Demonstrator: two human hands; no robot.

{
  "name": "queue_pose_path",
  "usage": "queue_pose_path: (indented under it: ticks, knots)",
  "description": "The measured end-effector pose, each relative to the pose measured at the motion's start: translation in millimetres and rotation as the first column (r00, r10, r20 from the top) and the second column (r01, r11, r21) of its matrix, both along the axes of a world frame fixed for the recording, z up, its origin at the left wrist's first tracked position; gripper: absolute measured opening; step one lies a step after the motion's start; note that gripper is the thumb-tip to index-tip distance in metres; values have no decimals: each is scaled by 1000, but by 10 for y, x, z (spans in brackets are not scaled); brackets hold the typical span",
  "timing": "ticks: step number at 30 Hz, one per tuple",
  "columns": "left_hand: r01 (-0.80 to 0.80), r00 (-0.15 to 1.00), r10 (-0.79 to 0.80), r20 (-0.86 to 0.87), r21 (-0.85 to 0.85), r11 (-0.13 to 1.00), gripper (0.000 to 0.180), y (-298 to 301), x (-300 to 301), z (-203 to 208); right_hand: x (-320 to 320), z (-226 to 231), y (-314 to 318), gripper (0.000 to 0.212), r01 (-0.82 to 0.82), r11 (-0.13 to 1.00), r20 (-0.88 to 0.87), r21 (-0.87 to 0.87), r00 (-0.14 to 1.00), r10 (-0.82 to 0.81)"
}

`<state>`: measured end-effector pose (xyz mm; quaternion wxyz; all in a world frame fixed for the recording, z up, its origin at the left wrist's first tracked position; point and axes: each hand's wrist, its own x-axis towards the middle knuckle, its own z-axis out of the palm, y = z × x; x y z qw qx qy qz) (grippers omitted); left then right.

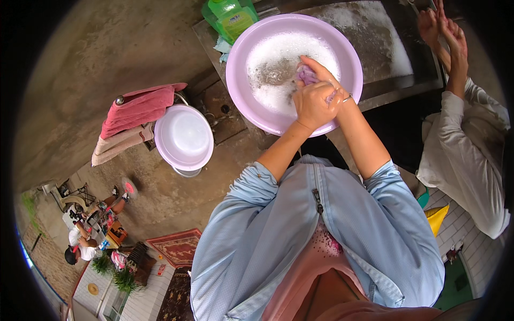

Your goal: The person washes and wrings out a cloth in a washbasin and under a tap, then carries it to a window and wipes down the glass panes.

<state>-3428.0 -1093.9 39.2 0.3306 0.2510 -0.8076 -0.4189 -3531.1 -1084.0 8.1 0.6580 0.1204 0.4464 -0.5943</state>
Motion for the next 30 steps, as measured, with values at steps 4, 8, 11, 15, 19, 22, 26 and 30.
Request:
queue_pose_path:
  ticks: [4, 8, 11, 15, 19, 22, 26, 30]
  knots:
    - [-133, 991, 127, -48, -165, 977, 31, -258, -16, -76, 289, 272, -54, 28, 320, 943, -133, -94, 934, -331]
    - [-197, 980, 192, -45, -203, 959, 27, -499, -49, -195, 233, 172, 31, 23, 207, 964, 29, -170, 978, -205]
    - [-264, 928, 292, 231, -144, 954, 34, -757, 92, -288, 405, 416, 17, 20, 212, 977, -287, 30, 938, -195]
    - [-252, 926, 140, 351, 297, 921, 32, -939, 346, -382, 206, 259, 224, 16, -197, 980, -787, -3, 606, 119]
    - [-19, 982, 177, -68, 895, 445, 15, -947, 569, -230, -77, 296, 284, 33, 2, 1000, -686, -21, 728, -16]
    - [48, 976, 157, -150, 855, 517, 10, -941, 700, -114, -114, 409, 216, 41, 124, 992, -661, 6, 745, -89]
    - [5, 987, 97, -125, 635, 773, 8, -879, 775, 80, -113, 405, 166, 37, 322, 941, -363, -103, 869, -338]
    - [-176, 884, 404, -235, 631, 755, 11, -818, 792, 60, -282, 289, 184, 36, 306, 915, -235, -263, 899, -369]
